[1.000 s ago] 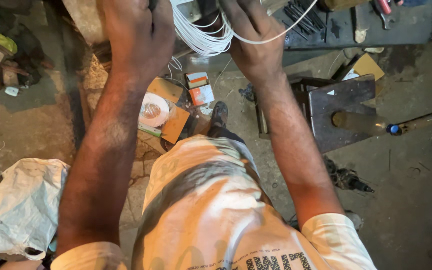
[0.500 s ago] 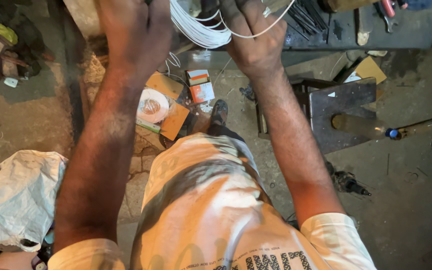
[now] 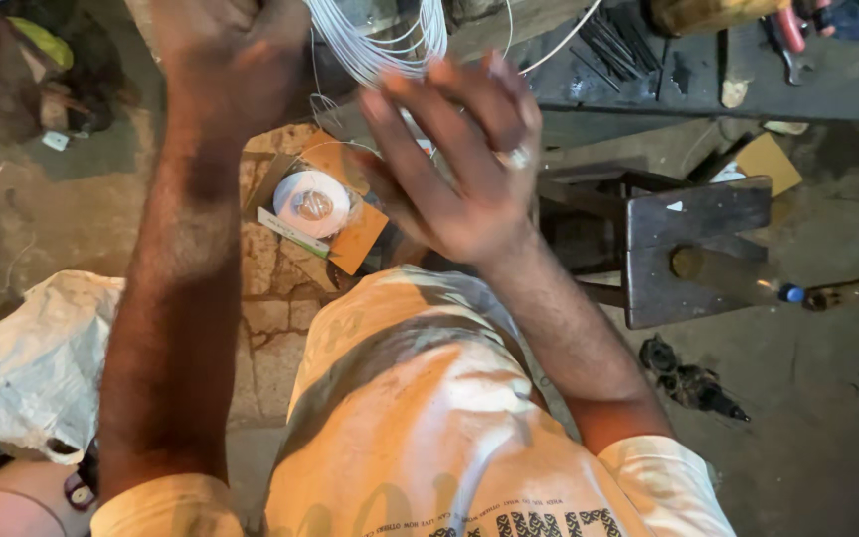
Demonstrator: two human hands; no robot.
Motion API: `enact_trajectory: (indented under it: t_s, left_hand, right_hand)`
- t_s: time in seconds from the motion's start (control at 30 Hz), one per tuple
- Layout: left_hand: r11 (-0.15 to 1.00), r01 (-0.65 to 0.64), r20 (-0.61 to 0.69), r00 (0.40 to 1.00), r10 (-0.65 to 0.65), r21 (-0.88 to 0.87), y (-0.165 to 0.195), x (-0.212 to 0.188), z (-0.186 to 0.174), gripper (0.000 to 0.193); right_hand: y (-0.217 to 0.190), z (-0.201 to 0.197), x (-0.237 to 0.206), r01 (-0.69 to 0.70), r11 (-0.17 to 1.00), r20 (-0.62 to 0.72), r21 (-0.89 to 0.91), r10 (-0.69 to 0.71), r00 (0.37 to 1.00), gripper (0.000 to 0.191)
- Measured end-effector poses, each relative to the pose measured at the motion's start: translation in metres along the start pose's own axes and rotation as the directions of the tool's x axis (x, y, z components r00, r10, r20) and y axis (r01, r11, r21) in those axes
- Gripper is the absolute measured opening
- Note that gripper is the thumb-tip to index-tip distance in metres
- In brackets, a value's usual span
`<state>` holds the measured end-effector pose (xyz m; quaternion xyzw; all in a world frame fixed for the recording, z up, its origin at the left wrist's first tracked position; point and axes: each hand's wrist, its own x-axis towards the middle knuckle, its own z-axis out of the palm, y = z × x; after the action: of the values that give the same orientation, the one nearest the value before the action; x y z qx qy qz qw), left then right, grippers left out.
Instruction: The person inserts white plastic components into a metal cylinder, then coils and inserts white wire into the cylinder. The person handles the components and wire by hand in a workshop setting.
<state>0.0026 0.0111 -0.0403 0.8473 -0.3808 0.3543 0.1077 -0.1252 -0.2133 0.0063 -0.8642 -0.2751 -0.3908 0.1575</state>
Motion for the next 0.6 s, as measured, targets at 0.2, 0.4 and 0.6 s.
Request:
enact_trajectory:
  t_s: [0.2,0.4,0.6]
  left_hand:
    - [-0.271,0.407,0.488,0.685,-0.541,-0.872,0.013,0.000,0.001,0.014]
    - [-0.053,0.367,0.328,0.747,-0.578,-0.929,0.022,0.003,-0.011,0.020]
    - [0.062,0.416,0.326,0.788,-0.523,-0.907,0.013,-0.012,0.006,0.021]
  right_hand:
    - [0.001,0.026,0.028,-0.126,0.985,0.162,-0.120,0.145,0.976,0.037]
    - [0.002,0.043,0.021,-0.197,0.980,0.128,0.023,0.192,0.973,0.042]
    - [0.002,0.061,0.023,-0.214,0.977,0.081,0.020,0.211,0.974,0.042]
